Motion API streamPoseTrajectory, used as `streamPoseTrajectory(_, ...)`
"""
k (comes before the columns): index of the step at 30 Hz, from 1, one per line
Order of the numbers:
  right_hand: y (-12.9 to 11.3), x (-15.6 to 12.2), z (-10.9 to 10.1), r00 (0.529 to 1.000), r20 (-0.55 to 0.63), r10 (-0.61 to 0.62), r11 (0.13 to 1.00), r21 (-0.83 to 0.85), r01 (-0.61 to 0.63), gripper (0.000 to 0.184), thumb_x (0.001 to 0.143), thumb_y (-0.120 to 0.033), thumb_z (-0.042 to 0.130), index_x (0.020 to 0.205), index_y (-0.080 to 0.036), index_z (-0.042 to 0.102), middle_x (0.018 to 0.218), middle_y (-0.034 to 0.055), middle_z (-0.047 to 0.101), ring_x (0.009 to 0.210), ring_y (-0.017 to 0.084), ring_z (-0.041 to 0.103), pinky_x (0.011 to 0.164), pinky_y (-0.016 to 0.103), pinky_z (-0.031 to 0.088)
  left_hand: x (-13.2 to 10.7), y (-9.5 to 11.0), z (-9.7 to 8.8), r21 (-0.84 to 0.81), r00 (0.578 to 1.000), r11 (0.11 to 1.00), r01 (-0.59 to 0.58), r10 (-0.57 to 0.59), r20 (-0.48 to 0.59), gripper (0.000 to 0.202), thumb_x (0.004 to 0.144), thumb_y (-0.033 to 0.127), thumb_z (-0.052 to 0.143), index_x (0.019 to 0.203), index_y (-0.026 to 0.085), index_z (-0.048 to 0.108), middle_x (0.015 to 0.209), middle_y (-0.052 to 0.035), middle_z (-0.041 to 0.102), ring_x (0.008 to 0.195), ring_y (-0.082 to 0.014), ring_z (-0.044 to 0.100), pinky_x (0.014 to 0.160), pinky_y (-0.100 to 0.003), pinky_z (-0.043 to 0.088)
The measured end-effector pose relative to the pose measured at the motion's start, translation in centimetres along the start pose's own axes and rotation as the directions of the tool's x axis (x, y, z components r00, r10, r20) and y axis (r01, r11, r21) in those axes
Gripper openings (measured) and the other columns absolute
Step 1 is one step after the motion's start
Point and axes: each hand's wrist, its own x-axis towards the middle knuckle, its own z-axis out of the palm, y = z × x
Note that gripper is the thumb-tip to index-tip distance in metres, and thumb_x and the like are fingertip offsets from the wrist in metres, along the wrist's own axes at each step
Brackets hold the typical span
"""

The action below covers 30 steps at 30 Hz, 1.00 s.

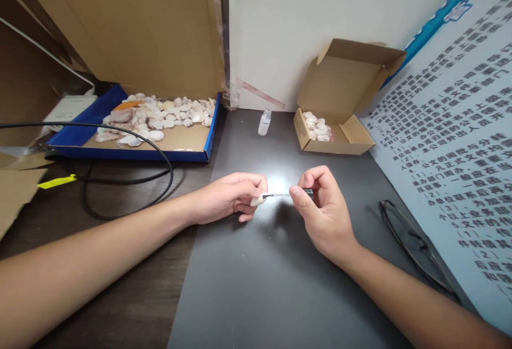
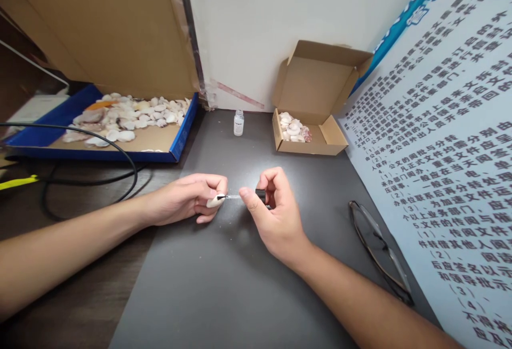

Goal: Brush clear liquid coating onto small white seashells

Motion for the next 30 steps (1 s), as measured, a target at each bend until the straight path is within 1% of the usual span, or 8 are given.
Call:
streamPoseTrajectory(8, -0.36, 0.16, -0.01, 0.998, -0.030, -0.054, 0.995, -0.080, 0.051, 0.029, 0.085, -0.033, 0.067, 0.080, -0.023, 0.041, 0.072, -0.0053, 0.038, 0.059, 0.010, 0.035, 0.054, 0.026, 0.032, -0.02, 0.02, -0.01, 0.007, 1.000, 1.000, -0.004, 0.004, 0.003, 0.017, 0.079, 0.021, 0.056, 0.068, 0.015, 0.044, 0.059, 0.0061, 0.033, 0.049, -0.0042, 0.026, 0.050, -0.020, 0.036)
streamPoseTrajectory(13, -0.33, 0.03, -0.05, 0.999, -0.017, -0.050, 0.998, -0.031, 0.049, 0.028, 0.086, -0.033, 0.066, 0.081, -0.023, 0.040, 0.072, -0.0052, 0.040, 0.058, 0.010, 0.037, 0.054, 0.026, 0.033, -0.08, 0.13, 0.08, 0.014, 1.000, 1.000, -0.003, 0.003, 0.000, 0.017, 0.079, 0.021, 0.056, 0.068, 0.015, 0.044, 0.059, 0.0057, 0.034, 0.049, -0.0043, 0.027, 0.049, -0.020, 0.035)
streamPoseTrajectory(19, -0.51, 0.09, 0.02, 0.997, -0.036, -0.068, 0.995, -0.073, 0.065, 0.028, 0.084, -0.031, 0.068, 0.079, -0.023, 0.041, 0.071, -0.0051, 0.039, 0.058, 0.010, 0.036, 0.053, 0.026, 0.032, -0.07, 0.05, 0.05, 0.015, 1.000, 1.000, -0.002, 0.002, -0.004, 0.017, 0.078, 0.021, 0.056, 0.068, 0.016, 0.044, 0.059, 0.0061, 0.032, 0.049, -0.0043, 0.026, 0.049, -0.020, 0.035)
streamPoseTrajectory(24, -0.22, -0.10, -0.04, 0.996, -0.060, -0.066, 0.998, -0.012, 0.065, 0.029, 0.087, -0.033, 0.066, 0.084, -0.024, 0.039, 0.074, -0.0048, 0.040, 0.058, 0.010, 0.038, 0.054, 0.027, 0.034, -0.10, -0.01, -0.01, 0.012, 1.000, 1.000, -0.016, 0.016, 0.020, 0.019, 0.080, 0.021, 0.055, 0.067, 0.015, 0.041, 0.060, 0.0054, 0.035, 0.050, -0.0039, 0.026, 0.050, -0.020, 0.036)
streamPoseTrajectory(27, -0.05, -0.12, 0.01, 0.994, -0.053, -0.094, 0.996, -0.017, 0.093, 0.028, 0.087, -0.032, 0.067, 0.086, -0.025, 0.040, 0.076, -0.0044, 0.042, 0.060, 0.011, 0.039, 0.055, 0.027, 0.034, -0.11, 0.07, 0.06, 0.014, 1.000, 1.000, -0.008, 0.008, 0.001, 0.018, 0.079, 0.020, 0.056, 0.067, 0.015, 0.042, 0.060, 0.0057, 0.034, 0.050, -0.0041, 0.025, 0.050, -0.020, 0.036)
streamPoseTrajectory(30, -0.06, -0.13, 0.04, 0.991, -0.021, -0.135, 0.990, -0.038, 0.134, 0.027, 0.086, -0.029, 0.069, 0.085, -0.024, 0.042, 0.075, -0.0041, 0.042, 0.063, 0.012, 0.040, 0.057, 0.027, 0.035, -0.10, 0.12, 0.12, 0.009, 1.000, 1.000, 0.002, -0.002, -0.009, 0.017, 0.078, 0.020, 0.056, 0.068, 0.016, 0.043, 0.059, 0.0062, 0.032, 0.049, -0.0043, 0.025, 0.049, -0.019, 0.035)
